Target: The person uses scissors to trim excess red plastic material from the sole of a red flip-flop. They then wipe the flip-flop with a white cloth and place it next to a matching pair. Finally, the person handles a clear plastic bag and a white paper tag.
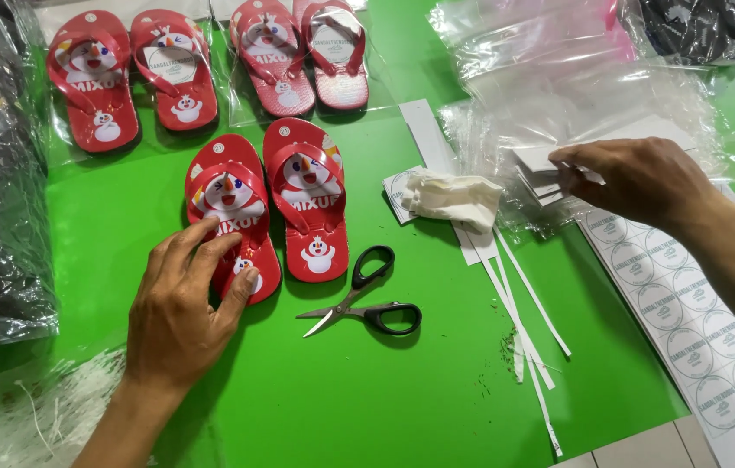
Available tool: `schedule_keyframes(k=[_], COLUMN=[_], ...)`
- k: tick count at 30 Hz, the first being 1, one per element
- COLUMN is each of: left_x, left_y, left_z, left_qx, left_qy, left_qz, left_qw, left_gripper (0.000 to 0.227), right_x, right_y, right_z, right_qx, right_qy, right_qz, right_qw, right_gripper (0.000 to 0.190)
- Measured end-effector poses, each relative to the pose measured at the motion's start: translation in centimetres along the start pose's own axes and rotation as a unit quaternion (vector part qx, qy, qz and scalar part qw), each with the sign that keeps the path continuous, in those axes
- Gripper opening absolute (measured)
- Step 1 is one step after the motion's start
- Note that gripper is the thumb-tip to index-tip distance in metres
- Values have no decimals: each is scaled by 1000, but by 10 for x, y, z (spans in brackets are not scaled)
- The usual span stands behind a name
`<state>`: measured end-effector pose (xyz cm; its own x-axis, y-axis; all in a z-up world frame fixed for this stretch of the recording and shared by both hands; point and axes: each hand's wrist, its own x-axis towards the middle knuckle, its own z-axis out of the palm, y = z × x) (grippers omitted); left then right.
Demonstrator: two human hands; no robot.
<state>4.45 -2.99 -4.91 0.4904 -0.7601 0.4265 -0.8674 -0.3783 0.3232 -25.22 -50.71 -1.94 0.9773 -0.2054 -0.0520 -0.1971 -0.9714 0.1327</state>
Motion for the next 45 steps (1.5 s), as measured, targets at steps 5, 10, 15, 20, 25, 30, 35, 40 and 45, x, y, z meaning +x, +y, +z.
schedule_keyframes(k=[5, 10, 15, 20, 25, 30, 35, 40, 45], left_x=[0, 1, 10, 43, 66, 58, 52, 54, 56], left_y=[-1, -3, 2, 41, 96, 102, 95, 92, 96], left_z=[0, 0, -10, -36, -27, -16, -24, -38, -41], left_qx=[8, 8, 46, -39, -16, -14, -146, -163, -181], left_qy=[0, 3, 67, 159, 173, 171, 134, 112, 82], left_qz=[0, -4, 5, 97, 111, 97, 67, 72, 51], left_qw=[1000, 1000, 997, 982, 978, 980, 978, 978, 979], left_gripper=[42, 42, 49, 40, 65, 86, 76, 71, 72], right_x=[0, 1, 11, 56, 88, 88, 88, 85, 87], right_y=[-4, 8, -1, -75, -186, -249, -252, -249, -239], right_z=[6, -7, -73, -137, -134, -125, -114, -126, -125], right_qx=[-92, -135, 90, 541, 687, 783, 748, 722, 708], right_qy=[109, 190, 367, 396, 431, 318, 245, 282, 303], right_qz=[-10, 30, 28, 274, 31, -4, -103, -69, -57], right_qw=[990, 972, 925, 689, 584, 534, 608, 627, 635], right_gripper=[23, 15, 10, 21, 13, 6, 19, 25, 30])
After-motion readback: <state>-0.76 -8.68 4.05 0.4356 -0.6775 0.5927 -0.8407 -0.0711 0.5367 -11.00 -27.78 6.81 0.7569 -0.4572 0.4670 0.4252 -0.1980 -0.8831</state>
